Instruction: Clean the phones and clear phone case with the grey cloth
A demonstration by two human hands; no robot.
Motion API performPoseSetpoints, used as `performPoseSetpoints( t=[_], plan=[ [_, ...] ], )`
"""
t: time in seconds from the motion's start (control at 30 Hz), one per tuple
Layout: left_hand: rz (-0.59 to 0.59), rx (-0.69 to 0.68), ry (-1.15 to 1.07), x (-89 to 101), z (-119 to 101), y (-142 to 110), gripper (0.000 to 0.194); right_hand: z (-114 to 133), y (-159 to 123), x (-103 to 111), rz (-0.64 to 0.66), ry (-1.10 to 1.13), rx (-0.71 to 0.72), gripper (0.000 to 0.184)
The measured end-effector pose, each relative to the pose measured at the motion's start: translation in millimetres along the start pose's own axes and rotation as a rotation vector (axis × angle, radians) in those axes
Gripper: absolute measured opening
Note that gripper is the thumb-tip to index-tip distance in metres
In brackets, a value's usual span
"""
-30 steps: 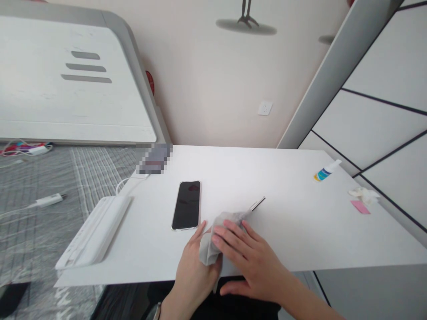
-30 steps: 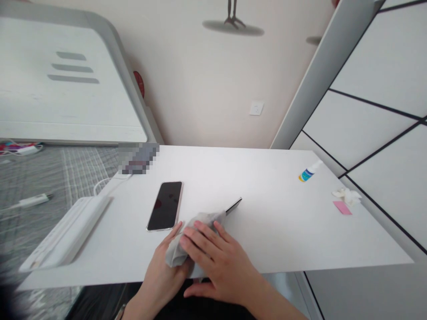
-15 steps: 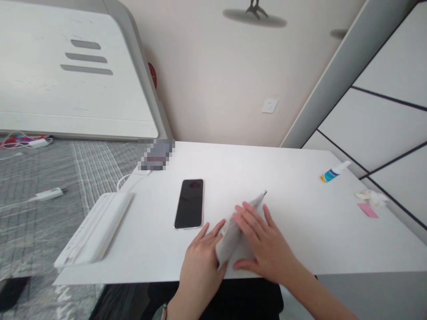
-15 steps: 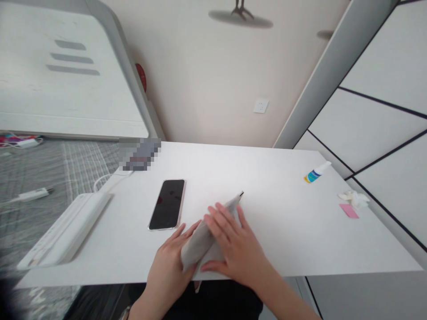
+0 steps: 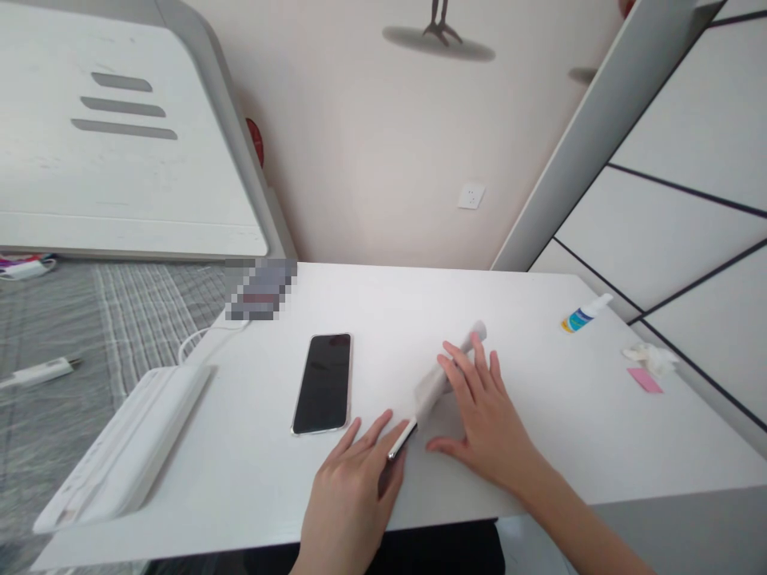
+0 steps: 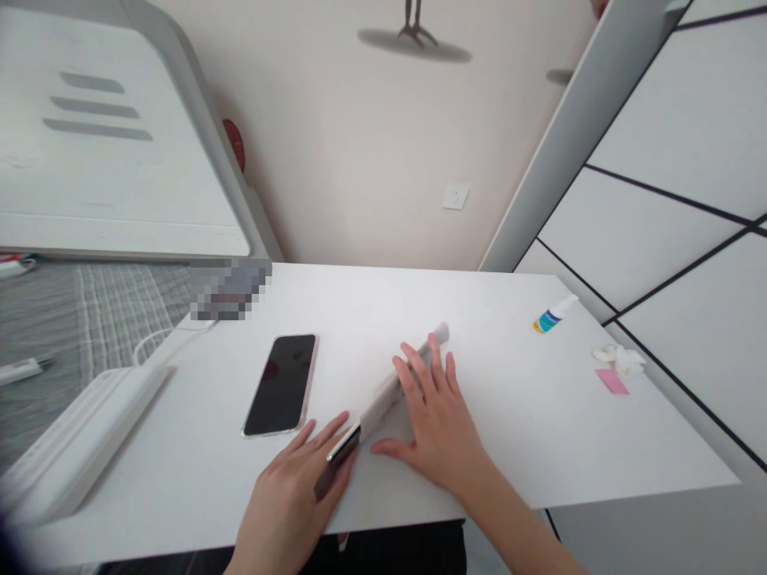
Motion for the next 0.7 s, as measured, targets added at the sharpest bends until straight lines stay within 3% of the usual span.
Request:
performPoseSetpoints(
  t=[0.07, 0.17, 0.27, 0.33, 0.37, 0.43, 0.5, 0.53, 0.6, 0.67, 0.7],
  plan=[
    [-0.006, -0.053, -0.018, 0.9, -0.5, -1.1, 0.031, 14.8, 0.7, 0.3, 0.02, 0.072, 0.124, 0.116],
    [-0.01, -0.089, -0.042, 3.5, -1.8, -0.4, 0.032, 25.4, 1.9, 1.1, 0.066, 0.144, 0.276, 0.11],
    [-0.024, -0.029, -0.004, 3.4, -1.5, 1.4, 0.03, 2.2, 3.5, 2.6, 0.034, 0.077, 0.077, 0.102],
    [-0.022, -0.022, 0.012, 0.2, 1.1, -0.7, 0.032, -5.4, 2.3, 3.5, -0.001, 0.039, -0.02, 0.106],
    [-0.001, -0.033, 0.007, -2.9, 3.5, -3.0, 0.035, -2.0, 1.7, 3.1, 0.0, 0.05, 0.003, 0.112],
    [-0.011, -0.035, -0.034, -7.2, 10.5, -8.4, 0.036, 14.9, 0.7, 1.5, 0.039, 0.106, 0.186, 0.117],
    [-0.052, -0.024, -0.078, -8.4, 15.6, -11.7, 0.032, 27.2, -0.4, 0.6, 0.084, 0.132, 0.338, 0.111],
    [-0.064, -0.014, -0.077, -8.1, 16.2, -11.6, 0.029, 26.9, 0.0, 0.7, 0.092, 0.124, 0.339, 0.107],
    [-0.046, -0.015, -0.021, -6.6, 12.1, -8.3, 0.022, 16.6, 1.9, 1.6, 0.073, 0.074, 0.212, 0.105],
    [-0.033, -0.03, 0.027, -2.7, 5.3, -3.2, 0.026, 7.8, 2.4, 2.3, 0.036, 0.04, 0.078, 0.111],
    [-0.033, -0.037, 0.03, -0.5, 2.6, -1.0, 0.029, 8.4, 2.0, 1.8, 0.031, 0.044, 0.076, 0.115]
  ],
)
Point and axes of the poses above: each hand's wrist, its own y-axis towards the middle knuckle, its own x-axis out of the back of the hand, z = x × y, the point moved 4 cm from there along y, towards the middle knuckle, and after that the axes turned 12 degrees about x, right-handed, at the moved point
